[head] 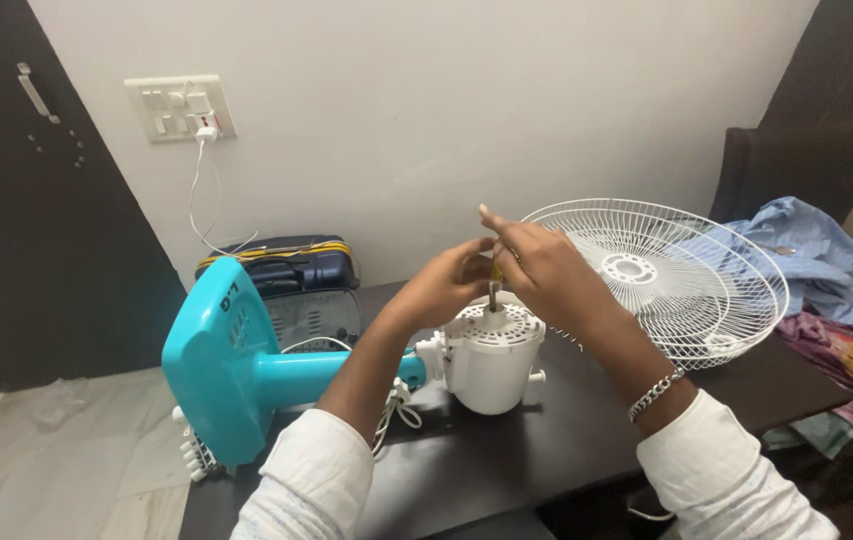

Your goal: The person disassembles a teal LG pedestal fan on a dark table. They use a yellow-handled screwdriver to remove screws from the rear motor housing, then detach the rear cover, motor casing, and internal motor assembly. The fan cage and blades remain on the table throughout.

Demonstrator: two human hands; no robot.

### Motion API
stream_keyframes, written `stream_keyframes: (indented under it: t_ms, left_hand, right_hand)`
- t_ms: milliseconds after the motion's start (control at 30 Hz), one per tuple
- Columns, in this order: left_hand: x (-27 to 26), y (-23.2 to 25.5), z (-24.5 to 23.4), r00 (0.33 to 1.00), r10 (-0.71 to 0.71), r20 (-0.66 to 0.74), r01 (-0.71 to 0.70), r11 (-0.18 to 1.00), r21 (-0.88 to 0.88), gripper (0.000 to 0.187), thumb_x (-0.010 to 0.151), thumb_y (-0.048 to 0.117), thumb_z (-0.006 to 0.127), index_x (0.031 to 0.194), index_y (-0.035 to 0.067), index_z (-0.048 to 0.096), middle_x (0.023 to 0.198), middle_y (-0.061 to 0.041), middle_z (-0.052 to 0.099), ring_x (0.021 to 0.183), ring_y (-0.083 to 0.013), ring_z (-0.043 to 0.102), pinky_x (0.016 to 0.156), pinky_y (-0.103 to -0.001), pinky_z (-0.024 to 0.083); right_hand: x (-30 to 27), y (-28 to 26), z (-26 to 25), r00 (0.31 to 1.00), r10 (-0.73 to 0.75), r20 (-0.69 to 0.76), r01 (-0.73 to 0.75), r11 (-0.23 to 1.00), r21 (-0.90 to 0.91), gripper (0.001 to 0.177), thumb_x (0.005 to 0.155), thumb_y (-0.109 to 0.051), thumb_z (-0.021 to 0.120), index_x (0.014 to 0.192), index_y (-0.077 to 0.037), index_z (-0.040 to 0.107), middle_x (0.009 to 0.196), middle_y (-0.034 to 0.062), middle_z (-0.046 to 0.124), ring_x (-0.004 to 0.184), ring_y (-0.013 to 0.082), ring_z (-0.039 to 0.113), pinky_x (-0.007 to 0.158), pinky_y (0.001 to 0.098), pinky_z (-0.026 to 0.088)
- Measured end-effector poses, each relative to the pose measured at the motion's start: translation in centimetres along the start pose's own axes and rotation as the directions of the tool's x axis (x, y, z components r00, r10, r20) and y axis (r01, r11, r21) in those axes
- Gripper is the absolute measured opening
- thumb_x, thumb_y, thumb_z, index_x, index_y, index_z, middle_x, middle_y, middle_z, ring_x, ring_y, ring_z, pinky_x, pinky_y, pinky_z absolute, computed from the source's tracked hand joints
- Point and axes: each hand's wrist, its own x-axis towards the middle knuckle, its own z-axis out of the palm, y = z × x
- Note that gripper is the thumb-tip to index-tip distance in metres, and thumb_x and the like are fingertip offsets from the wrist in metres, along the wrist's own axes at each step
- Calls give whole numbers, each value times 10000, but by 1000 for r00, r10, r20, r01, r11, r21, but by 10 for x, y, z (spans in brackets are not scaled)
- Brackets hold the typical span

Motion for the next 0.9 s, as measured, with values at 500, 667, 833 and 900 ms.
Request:
stream_keyframes:
  t_ms: [500, 667, 833, 900]
  left_hand:
    - [-9, 7, 5, 999, -21, -35, 26, 988, 153, 389, 896, 3, 665, 1284, 5, 644, 1139, -126, 779, 1048, -182, 748, 905, -329, 587]
    - [-9, 7, 7, 987, -73, -142, 111, 954, 278, 386, 877, -1, 688, 1263, 7, 682, 1071, -133, 794, 938, -191, 780, 846, -333, 603]
    - [-7, 14, 8, 981, -83, -175, 133, 944, 300, 365, 859, 41, 698, 1223, 28, 715, 1021, -126, 815, 927, -187, 793, 833, -329, 609]
    - [-8, 13, 8, 972, -131, -195, 182, 945, 273, 327, 883, 101, 722, 1198, 18, 693, 1028, -131, 814, 944, -189, 793, 844, -325, 609]
  right_hand:
    - [2, 6, -4, 984, 93, 150, -100, 994, 41, 630, 960, -96, 582, 1568, -146, 427, 1133, 132, 656, 961, 248, 696, 876, 355, 583]
    - [2, 16, -4, 977, 96, 188, -129, 977, 172, 506, 1002, -74, 500, 1506, -72, 448, 1282, 168, 648, 1121, 267, 680, 921, 371, 574]
    - [5, 12, 3, 977, 166, 134, -180, 978, 103, 449, 1004, -230, 609, 1426, -98, 536, 1238, 191, 665, 1073, 275, 700, 914, 400, 569]
    - [5, 10, 5, 977, 188, 100, -194, 979, 60, 418, 998, -284, 645, 1388, -142, 600, 1207, 197, 662, 1020, 273, 720, 874, 389, 596]
